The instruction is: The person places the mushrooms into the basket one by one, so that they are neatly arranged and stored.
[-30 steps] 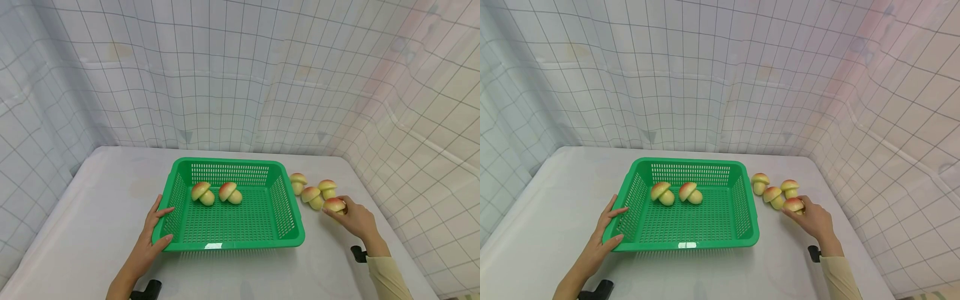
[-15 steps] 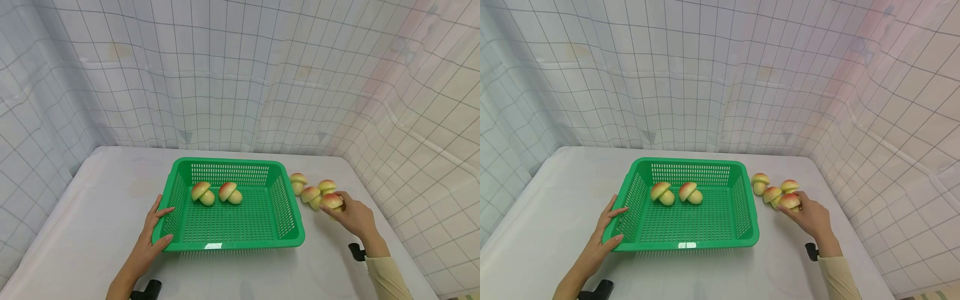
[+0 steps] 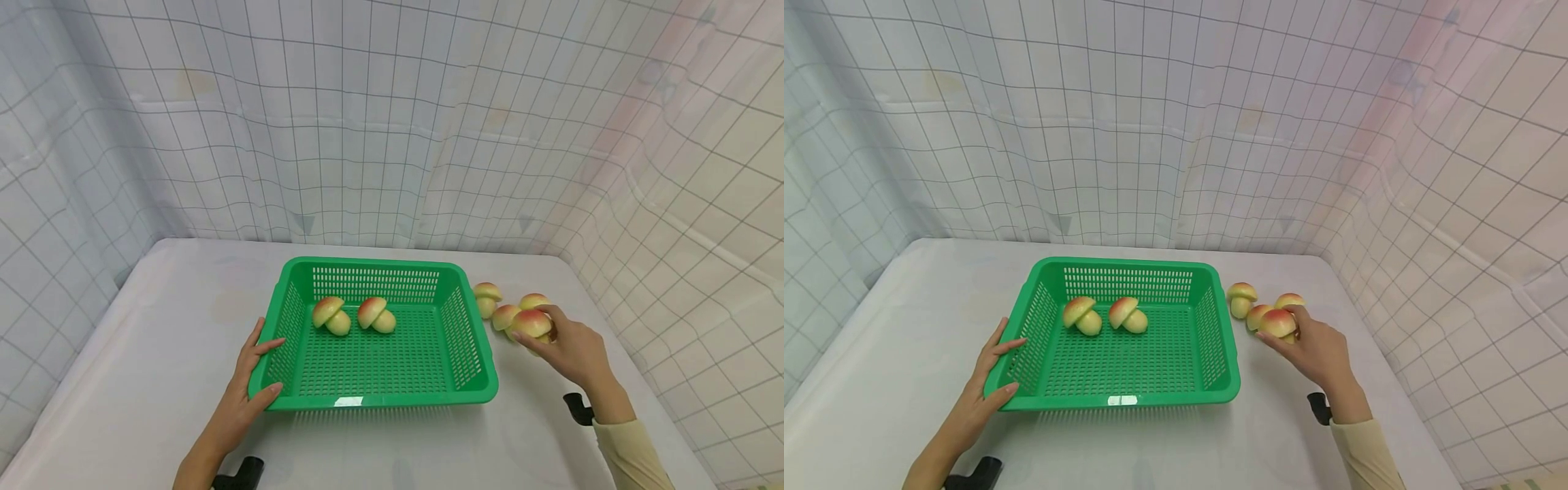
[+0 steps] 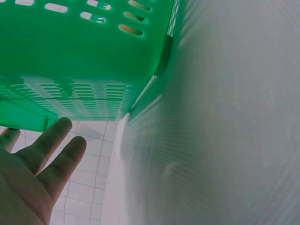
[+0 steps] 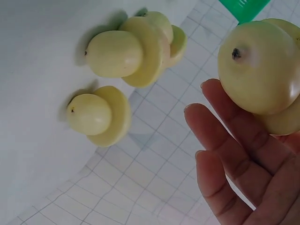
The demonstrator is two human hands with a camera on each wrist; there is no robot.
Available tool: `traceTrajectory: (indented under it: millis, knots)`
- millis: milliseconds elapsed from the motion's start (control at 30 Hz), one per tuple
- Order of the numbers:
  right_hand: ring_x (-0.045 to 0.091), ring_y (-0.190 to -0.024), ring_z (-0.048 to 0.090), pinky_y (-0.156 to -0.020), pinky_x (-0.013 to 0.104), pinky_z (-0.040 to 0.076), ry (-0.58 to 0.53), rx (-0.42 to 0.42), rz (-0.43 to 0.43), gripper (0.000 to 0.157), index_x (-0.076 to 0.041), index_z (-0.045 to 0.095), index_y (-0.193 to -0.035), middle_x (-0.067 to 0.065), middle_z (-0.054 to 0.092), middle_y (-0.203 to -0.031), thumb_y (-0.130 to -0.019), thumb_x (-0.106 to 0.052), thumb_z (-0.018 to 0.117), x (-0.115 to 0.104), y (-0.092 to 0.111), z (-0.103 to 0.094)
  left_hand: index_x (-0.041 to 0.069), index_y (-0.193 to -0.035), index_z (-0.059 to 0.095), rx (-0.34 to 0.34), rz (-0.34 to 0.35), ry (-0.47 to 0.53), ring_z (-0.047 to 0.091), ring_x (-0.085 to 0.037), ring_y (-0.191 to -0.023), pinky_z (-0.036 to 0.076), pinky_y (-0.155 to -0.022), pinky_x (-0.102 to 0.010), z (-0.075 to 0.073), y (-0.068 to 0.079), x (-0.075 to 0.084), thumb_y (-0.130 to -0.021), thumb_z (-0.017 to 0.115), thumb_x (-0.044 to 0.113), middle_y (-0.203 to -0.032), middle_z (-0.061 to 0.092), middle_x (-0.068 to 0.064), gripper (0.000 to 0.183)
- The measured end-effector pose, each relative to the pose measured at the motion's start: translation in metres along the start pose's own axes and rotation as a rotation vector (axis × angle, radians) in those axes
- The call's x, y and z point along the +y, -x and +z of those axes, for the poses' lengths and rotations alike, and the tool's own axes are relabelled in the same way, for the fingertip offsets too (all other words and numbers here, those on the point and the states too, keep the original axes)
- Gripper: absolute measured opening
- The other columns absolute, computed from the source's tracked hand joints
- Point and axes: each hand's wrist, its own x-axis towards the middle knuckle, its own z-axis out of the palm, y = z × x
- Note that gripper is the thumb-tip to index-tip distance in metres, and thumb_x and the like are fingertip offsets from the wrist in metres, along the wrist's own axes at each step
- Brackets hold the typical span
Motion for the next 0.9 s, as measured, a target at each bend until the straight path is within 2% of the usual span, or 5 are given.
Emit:
traceTrajectory:
  millis: [367, 667, 800, 900]
  knots:
    - [0.01, -0.058, 0.052, -0.05, 0.032, 0.037, -0.022, 0.02, -0.091, 0.051, -0.022, 0.052, -0.116, -0.006, 0.055, -0.065, -0.08, -0.054, 0.068, -0.024, 0.0, -0.008, 0.005, -0.142, 0.038, 0.002, -0.011, -0.01, -0.004, -0.019, -0.142, 0.01, -0.094, -0.068, 0.001, 0.001, 0.003, -0.087, 0.055, 0.005, -0.157, -0.002, 0.008, 0.057]
    - [0.008, -0.059, 0.052, -0.052, 0.031, 0.038, -0.047, 0.0, -0.136, 0.053, -0.02, 0.054, -0.114, -0.008, 0.055, -0.066, -0.077, -0.055, 0.07, -0.041, -0.001, -0.012, 0.006, -0.141, 0.039, 0.001, -0.008, -0.016, -0.004, -0.019, -0.142, 0.01, -0.094, -0.068, 0.003, 0.001, 0.003, -0.087, 0.056, 0.005, -0.157, -0.002, 0.008, 0.057]
    - [0.007, -0.059, 0.054, -0.052, 0.031, 0.041, -0.116, 0.01, -0.201, 0.044, -0.015, 0.055, -0.112, -0.01, 0.058, -0.067, -0.082, -0.043, 0.072, -0.043, -0.007, -0.009, 0.006, -0.141, 0.039, -0.007, -0.001, -0.013, -0.004, -0.02, -0.142, 0.011, -0.093, -0.068, 0.002, 0.001, 0.003, -0.087, 0.056, 0.004, -0.158, -0.003, 0.006, 0.057]
    - [0.01, -0.065, 0.058, -0.057, 0.033, 0.045, -0.181, 0.023, -0.257, 0.039, -0.011, 0.055, -0.113, -0.009, 0.062, -0.071, -0.085, -0.032, 0.072, -0.044, -0.019, -0.006, 0.006, -0.141, 0.038, 0.002, 0.017, -0.007, -0.004, -0.021, -0.141, 0.01, -0.094, -0.069, 0.0, -0.001, 0.003, -0.087, 0.055, 0.003, -0.158, -0.003, 0.002, 0.057]
